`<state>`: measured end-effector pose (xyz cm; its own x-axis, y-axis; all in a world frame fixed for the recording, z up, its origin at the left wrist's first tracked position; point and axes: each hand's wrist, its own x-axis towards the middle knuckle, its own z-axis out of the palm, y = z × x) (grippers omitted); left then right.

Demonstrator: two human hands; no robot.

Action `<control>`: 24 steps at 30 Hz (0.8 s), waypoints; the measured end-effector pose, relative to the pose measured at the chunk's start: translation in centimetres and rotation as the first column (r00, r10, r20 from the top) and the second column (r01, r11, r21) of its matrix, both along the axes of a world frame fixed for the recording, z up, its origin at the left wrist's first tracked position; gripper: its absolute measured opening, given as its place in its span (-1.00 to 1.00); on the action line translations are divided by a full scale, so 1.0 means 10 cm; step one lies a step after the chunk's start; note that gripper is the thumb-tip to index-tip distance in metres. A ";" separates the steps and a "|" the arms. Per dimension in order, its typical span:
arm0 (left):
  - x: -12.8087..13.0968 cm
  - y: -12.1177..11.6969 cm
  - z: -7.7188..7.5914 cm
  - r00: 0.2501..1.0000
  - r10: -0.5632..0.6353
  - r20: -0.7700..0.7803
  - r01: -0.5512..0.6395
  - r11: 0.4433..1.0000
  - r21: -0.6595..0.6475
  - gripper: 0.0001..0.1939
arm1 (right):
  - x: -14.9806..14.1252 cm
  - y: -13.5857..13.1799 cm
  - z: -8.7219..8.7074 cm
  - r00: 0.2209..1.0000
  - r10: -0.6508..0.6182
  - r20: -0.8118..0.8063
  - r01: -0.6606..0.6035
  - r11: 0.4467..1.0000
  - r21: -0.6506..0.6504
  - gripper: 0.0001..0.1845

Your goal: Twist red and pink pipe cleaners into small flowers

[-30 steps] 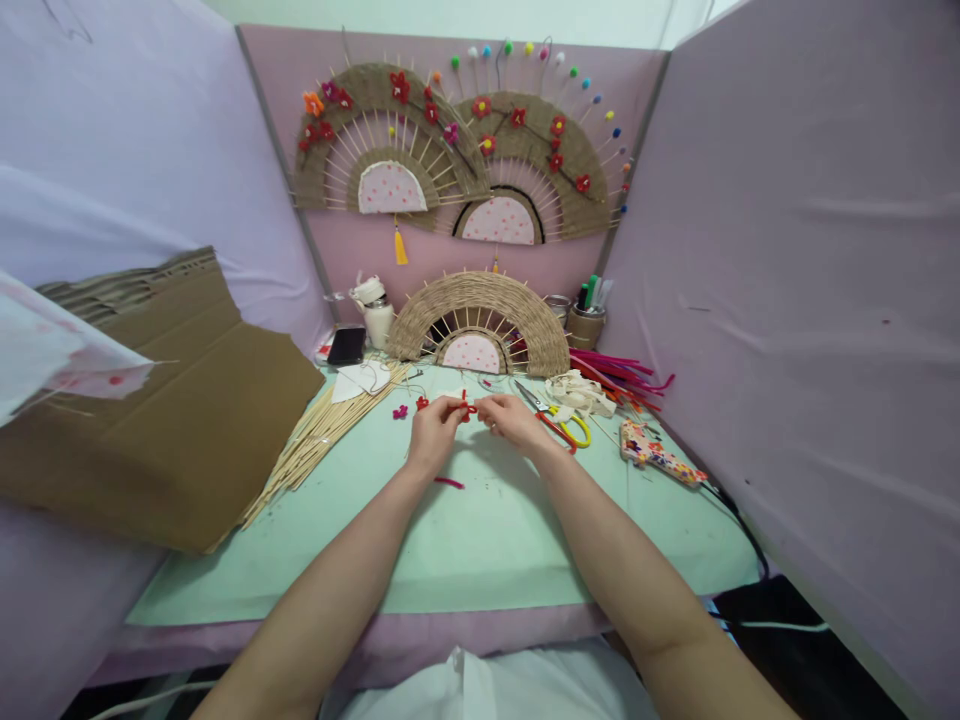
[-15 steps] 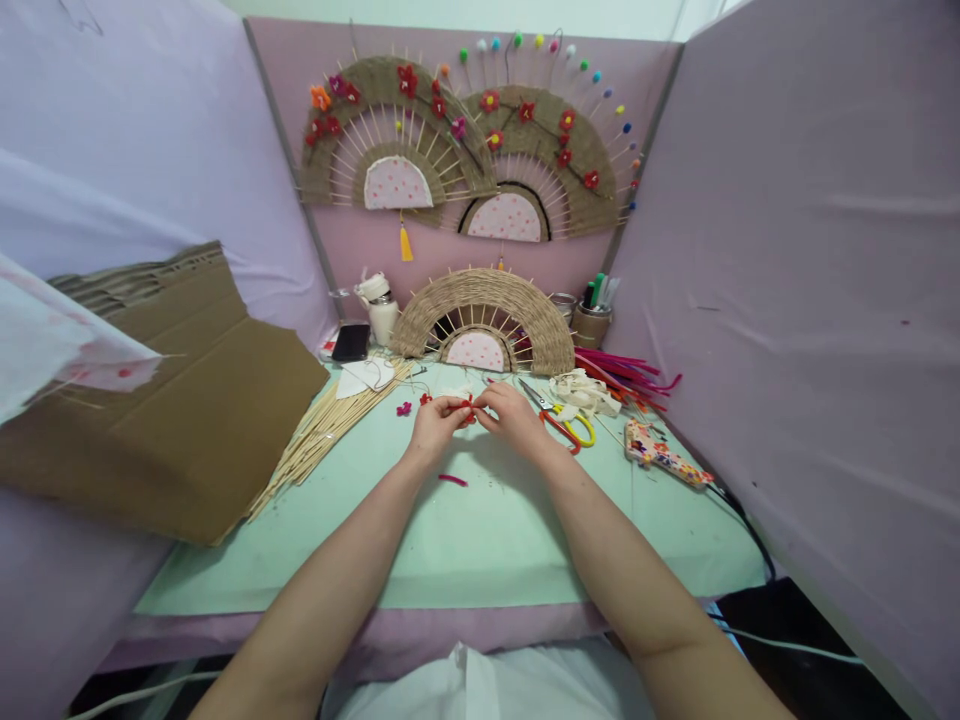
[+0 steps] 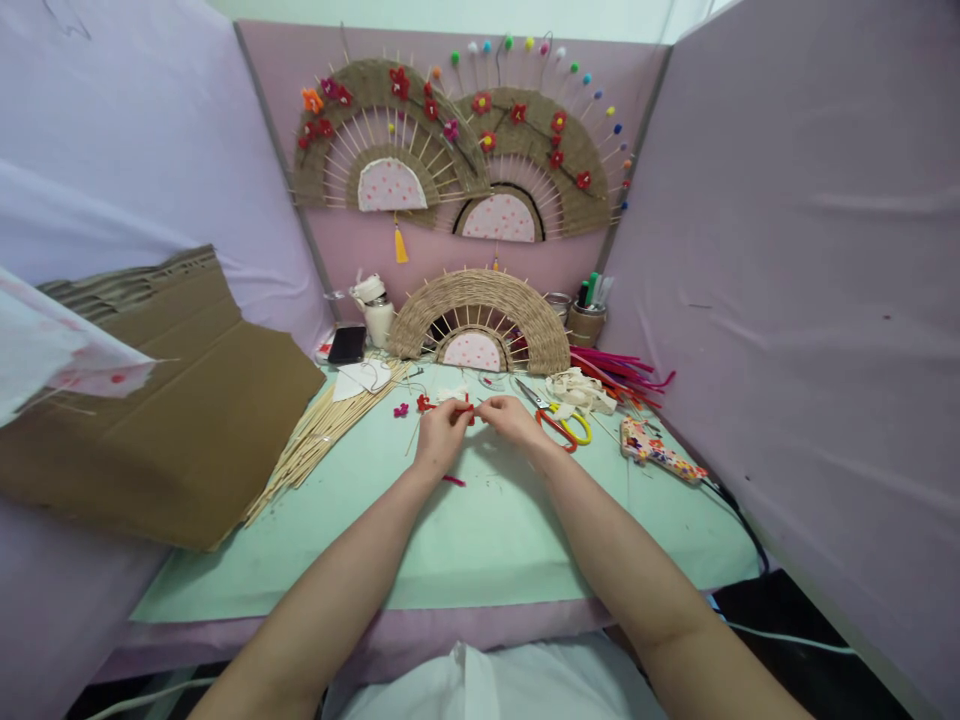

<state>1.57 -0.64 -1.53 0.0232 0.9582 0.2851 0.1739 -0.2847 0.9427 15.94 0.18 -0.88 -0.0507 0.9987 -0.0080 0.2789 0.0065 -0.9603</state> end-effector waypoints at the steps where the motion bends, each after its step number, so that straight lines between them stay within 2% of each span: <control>1: 0.00 0.02 0.01 0.997 0.012 0.082 -0.006 0.997 -0.076 -0.88 | 0.01 0.00 0.02 1.000 0.002 -0.015 -0.002 1.000 0.020 -0.69; 3: -0.02 0.05 0.03 0.971 0.049 0.233 0.005 0.974 -0.226 -0.81 | 0.02 0.01 0.05 0.999 -0.019 -0.028 0.021 0.996 0.087 -0.61; 5: -0.03 0.06 0.05 0.944 0.075 0.321 0.032 0.948 -0.318 -0.77 | 0.02 0.01 0.07 0.999 -0.036 -0.005 0.036 0.986 0.164 -0.60; 11: -0.01 0.01 0.08 0.933 0.066 0.354 0.063 0.938 -0.341 -0.74 | -0.05 -0.03 0.03 0.987 -0.044 0.157 -0.011 0.943 0.333 -0.76; 15: 0.03 0.03 0.02 0.951 0.062 0.302 0.032 0.954 -0.298 -0.78 | -0.08 -0.06 0.01 0.980 -0.070 0.184 -0.001 0.934 0.358 -0.83; 18: 0.03 0.03 -0.03 0.979 0.038 0.201 -0.004 0.985 -0.171 -0.85 | -0.09 -0.05 0.00 0.978 -0.102 0.183 0.041 0.950 0.311 -0.90; 21: 0.02 0.00 -0.04 0.990 -0.022 0.137 0.027 0.999 -0.035 -0.87 | -0.06 -0.02 -0.01 0.993 -0.074 0.094 0.052 0.974 0.221 -0.88; 24: 0.03 0.00 -0.03 0.987 -0.069 0.142 0.068 0.998 0.009 -0.85 | -0.03 0.00 0.00 1.000 -0.021 -0.002 0.021 0.987 0.161 -0.84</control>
